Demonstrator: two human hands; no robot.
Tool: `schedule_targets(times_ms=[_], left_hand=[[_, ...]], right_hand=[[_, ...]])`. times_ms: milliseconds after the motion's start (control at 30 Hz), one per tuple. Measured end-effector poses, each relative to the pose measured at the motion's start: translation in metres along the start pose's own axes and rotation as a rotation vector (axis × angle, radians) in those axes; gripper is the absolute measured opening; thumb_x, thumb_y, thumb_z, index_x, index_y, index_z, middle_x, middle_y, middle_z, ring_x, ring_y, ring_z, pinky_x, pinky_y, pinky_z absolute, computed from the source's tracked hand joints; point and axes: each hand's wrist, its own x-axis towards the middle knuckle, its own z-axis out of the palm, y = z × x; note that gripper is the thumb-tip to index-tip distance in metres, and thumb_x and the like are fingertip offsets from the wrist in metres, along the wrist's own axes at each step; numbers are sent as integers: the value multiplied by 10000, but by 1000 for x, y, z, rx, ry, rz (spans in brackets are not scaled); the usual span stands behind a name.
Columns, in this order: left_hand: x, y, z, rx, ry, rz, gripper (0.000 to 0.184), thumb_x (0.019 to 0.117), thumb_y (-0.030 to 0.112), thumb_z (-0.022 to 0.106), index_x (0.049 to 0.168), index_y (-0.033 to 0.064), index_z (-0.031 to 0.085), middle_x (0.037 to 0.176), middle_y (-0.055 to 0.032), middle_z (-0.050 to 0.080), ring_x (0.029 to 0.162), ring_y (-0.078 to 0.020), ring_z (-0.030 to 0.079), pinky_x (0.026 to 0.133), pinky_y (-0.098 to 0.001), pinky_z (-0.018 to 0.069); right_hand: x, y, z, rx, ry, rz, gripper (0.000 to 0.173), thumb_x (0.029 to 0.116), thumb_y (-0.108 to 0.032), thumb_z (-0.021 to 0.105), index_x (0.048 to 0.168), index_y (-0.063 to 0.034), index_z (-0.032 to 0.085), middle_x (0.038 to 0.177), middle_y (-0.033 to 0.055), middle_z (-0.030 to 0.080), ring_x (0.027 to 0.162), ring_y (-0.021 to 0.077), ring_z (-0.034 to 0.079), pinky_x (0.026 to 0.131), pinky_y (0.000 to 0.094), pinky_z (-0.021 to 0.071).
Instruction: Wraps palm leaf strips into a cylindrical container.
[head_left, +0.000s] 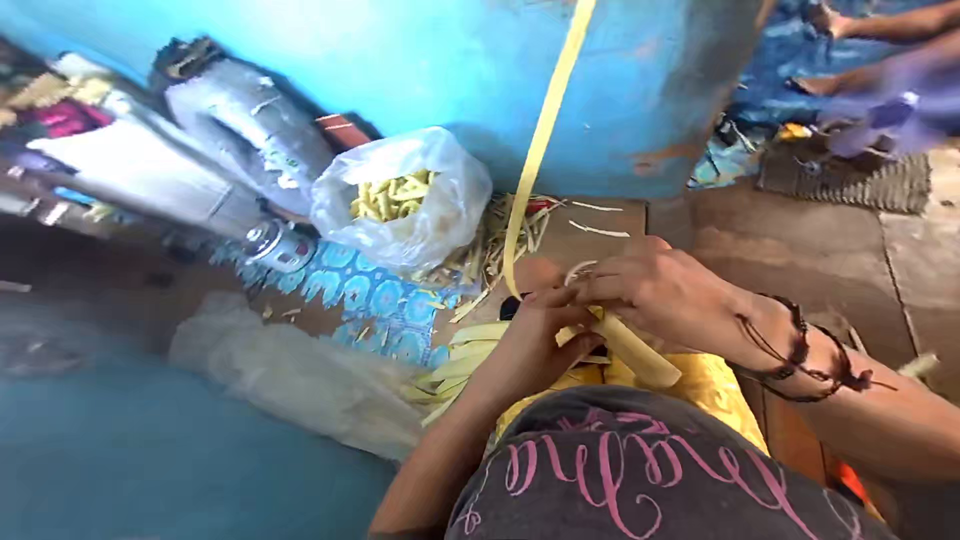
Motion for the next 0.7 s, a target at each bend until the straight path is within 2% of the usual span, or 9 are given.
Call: schedule_targets(times_ms=[33, 100, 167, 233, 333, 433, 500, 567, 700], left_hand=[[-5, -8, -6, -9, 13, -37, 178, 956, 185, 699, 974, 18, 757, 1109, -105, 727, 1073, -164, 677, 982, -390, 526], [-17, -18, -19, -63, 34, -115, 204, 969, 188, 688, 994, -9, 738, 1097, -116, 724, 1041, -118, 684, 952, -305, 549], [-25, -18, -29, -132, 42, -143, 220, 972, 209, 690, 992, -5, 736, 1195, -119, 694, 1106, -92, 653, 971, -277, 531], [-27, -13, -32, -214, 99, -137, 213, 972, 205, 685, 981, -3, 733, 1120, -82, 698, 1015, -48, 650, 900, -236, 543], [-29, -18, -35, -366, 279, -143, 144, 964, 146, 690, 937, 6, 709, 913, -21, 694, 809, -31, 652, 748, -232, 572], [-34, -29, -38, -416, 423, -197, 82, 948, 96, 690, 928, 19, 707, 987, -35, 689, 838, -53, 651, 743, -247, 575], [-36, -31, -37, -403, 462, -254, 82, 937, 103, 704, 926, 23, 717, 1012, -36, 704, 885, -43, 660, 775, -243, 571], [-37, -31, -35, -405, 482, -280, 87, 933, 103, 707, 938, 19, 731, 1044, -48, 721, 952, -58, 678, 822, -256, 580], [-44, -35, -38, -509, 481, -280, 262, 1050, 87, 488, 1170, 9, 707, 1231, -63, 706, 1082, -108, 684, 923, -313, 577]], right_hand=[[11, -1, -3, -15, 7, 6, 115, 925, -113, 684, 991, -138, 775, 908, 43, 738, 787, 242, 725, 645, 478, 599], [27, 4, -11, 53, 10, 72, 84, 911, -157, 733, 983, -133, 769, 871, 44, 735, 752, 230, 716, 651, 487, 595], [41, 9, -3, 206, 76, 82, 103, 859, -209, 772, 949, -158, 771, 826, -34, 726, 727, 83, 690, 664, 315, 601], [50, 2, 17, 440, 167, 110, 226, 840, -196, 799, 1051, -130, 751, 807, -70, 717, 712, 8, 670, 657, 199, 588], [56, 6, 30, 686, 325, 190, 445, 949, -239, 715, 1351, -98, 586, 992, -31, 709, 870, 62, 678, 780, 250, 589], [48, 19, 37, 866, 181, 290, 502, 1054, -453, 499, 1455, -152, 504, 1193, -11, 664, 1043, 109, 660, 908, 323, 571], [36, 12, 46, 1157, -150, 348, 613, 998, -526, 561, 1528, -239, 452, 1241, -28, 689, 1009, 88, 691, 863, 281, 594], [27, 2, 55, 1501, -400, 360, 731, 1017, -381, 597, 1629, -286, 209, 1261, 47, 680, 901, 157, 730, 785, 304, 635], [17, -5, 44, 1520, -333, 442, 620, 1058, -273, 512, 1614, -348, 248, 1113, -6, 668, 666, 51, 612, 582, 190, 549]])
